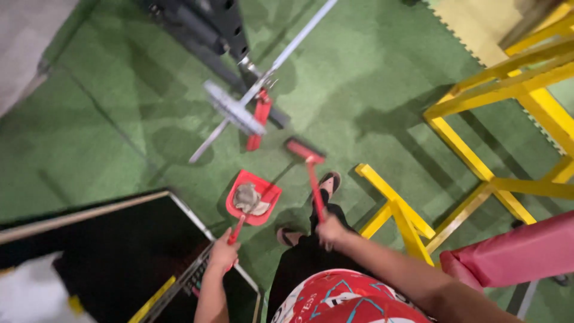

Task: Sweeping the floor with a broom and dustpan in a gym.

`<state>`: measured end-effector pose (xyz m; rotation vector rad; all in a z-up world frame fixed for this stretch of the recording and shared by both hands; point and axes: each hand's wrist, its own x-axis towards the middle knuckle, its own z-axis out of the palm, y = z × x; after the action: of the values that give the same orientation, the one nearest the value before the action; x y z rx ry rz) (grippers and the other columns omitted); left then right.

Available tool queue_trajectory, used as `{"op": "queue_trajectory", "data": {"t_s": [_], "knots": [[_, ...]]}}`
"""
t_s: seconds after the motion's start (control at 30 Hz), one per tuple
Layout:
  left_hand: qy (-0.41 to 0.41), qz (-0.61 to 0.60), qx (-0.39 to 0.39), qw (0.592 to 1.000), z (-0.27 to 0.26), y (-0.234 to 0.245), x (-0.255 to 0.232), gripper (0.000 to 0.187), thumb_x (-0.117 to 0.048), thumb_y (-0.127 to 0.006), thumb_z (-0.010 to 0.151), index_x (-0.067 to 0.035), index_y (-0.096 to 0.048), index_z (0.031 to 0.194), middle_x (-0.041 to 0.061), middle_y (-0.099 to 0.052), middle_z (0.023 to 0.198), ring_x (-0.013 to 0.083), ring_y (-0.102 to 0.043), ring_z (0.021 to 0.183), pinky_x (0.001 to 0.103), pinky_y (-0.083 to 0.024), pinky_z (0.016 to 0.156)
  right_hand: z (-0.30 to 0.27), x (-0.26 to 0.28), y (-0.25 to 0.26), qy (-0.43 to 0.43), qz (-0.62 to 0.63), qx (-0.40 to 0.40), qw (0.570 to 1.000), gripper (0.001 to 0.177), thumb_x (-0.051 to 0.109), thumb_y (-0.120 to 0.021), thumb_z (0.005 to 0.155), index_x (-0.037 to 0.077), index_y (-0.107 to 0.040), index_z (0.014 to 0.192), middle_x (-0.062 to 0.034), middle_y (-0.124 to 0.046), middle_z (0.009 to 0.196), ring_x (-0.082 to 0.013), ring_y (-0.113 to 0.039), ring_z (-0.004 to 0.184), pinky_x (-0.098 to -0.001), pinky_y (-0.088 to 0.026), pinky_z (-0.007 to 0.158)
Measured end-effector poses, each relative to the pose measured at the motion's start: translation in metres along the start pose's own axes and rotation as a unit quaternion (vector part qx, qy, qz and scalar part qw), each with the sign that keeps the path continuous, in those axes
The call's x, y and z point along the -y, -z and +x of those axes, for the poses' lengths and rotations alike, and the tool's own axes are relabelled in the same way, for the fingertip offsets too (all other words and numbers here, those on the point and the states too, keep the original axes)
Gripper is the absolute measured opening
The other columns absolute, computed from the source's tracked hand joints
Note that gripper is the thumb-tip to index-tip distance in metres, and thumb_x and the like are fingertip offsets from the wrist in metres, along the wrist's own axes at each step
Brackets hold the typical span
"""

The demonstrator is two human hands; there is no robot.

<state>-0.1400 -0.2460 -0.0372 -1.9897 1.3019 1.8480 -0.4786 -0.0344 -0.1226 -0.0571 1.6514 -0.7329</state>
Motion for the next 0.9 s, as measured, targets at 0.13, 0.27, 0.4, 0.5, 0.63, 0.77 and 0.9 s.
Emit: {"op": "queue_trajectory", "data": {"t_s": [0.13,0.27,0.4,0.5,0.63,0.77,0.9], "knots": [[-0.001,0.03,0.016,0.999,0.004,-0.022,-0.027,0.078,-0.006,-0.067,0.088,-0.017,-0.038,0.16,0.007,-0.056,0.065,0.018,-0.05,0.045,0.036,-0.044,0.041,-0.06,0.068,0.017,-0.04,-0.022,0.059,0.997,0.078,0.001,-0.062,0.087,0.023,-0.033,0.156,-0.0035,-0.053,0.057,-0.017,-0.053,0.043,-0.0333,-0.042,0.038],[0.023,0.018,0.021,0.999,0.029,-0.052,-0.059,0.08,-0.004,-0.067,0.088,-0.021,-0.035,0.16,0.007,-0.058,0.07,0.0169,-0.05,0.048,0.035,-0.046,0.042,-0.078,0.155,0.085,-0.198,0.019,0.146,0.969,0.073,0.009,-0.06,0.094,0.033,-0.034,0.157,0.0023,-0.046,0.061,-0.0101,-0.044,0.043,-0.0267,-0.032,0.037],[0.017,-0.016,0.037,0.999,0.053,-0.083,-0.084,0.081,-0.001,-0.066,0.086,-0.019,-0.036,0.16,0.005,-0.06,0.075,0.0161,-0.051,0.05,0.035,-0.047,0.043,-0.088,0.209,0.191,-0.198,0.106,0.204,0.953,0.073,0.009,-0.059,0.094,0.029,-0.04,0.161,0.0064,-0.047,0.062,-0.0036,-0.045,0.044,-0.0193,-0.03,0.035],[0.029,0.093,0.039,0.995,0.064,-0.087,-0.122,0.08,-0.006,-0.067,0.089,-0.021,-0.037,0.161,0.012,-0.059,0.07,0.0194,-0.056,0.049,0.035,-0.048,0.045,-0.09,0.239,0.261,-0.16,0.105,0.191,0.963,0.07,0.009,-0.059,0.093,0.026,-0.042,0.159,0.006,-0.044,0.061,-0.0045,-0.042,0.042,-0.0223,-0.032,0.034],[0.017,0.091,0.044,0.995,0.075,-0.087,-0.16,0.08,-0.003,-0.065,0.086,-0.02,-0.038,0.159,0.007,-0.064,0.073,0.0166,-0.056,0.05,0.035,-0.051,0.046,-0.057,0.271,0.323,-0.151,0.104,0.098,0.978,0.069,0.011,-0.061,0.096,0.026,-0.036,0.158,0.0034,-0.044,0.062,-0.0059,-0.04,0.044,-0.0238,-0.031,0.036],[0.059,0.125,0.072,0.988,0.08,-0.082,-0.193,0.08,-0.005,-0.067,0.087,-0.026,-0.038,0.159,0.007,-0.061,0.071,0.018,-0.053,0.05,0.035,-0.049,0.047,0.009,0.298,0.37,-0.058,0.109,0.009,0.992,0.05,0.008,-0.053,0.095,0.021,-0.044,0.142,0.0021,-0.046,0.061,-0.0094,-0.043,0.045,-0.0256,-0.031,0.037],[0.07,0.167,0.088,0.979,0.065,-0.087,-0.233,0.081,-0.006,-0.067,0.089,-0.032,-0.038,0.16,0.008,-0.059,0.071,0.0175,-0.052,0.049,0.034,-0.048,0.047,0.073,0.343,0.412,-0.042,0.149,-0.069,0.986,0.029,0.012,-0.053,0.097,0.024,-0.051,0.123,0.0023,-0.044,0.06,-0.0111,-0.043,0.046,-0.0278,-0.031,0.039]]}}
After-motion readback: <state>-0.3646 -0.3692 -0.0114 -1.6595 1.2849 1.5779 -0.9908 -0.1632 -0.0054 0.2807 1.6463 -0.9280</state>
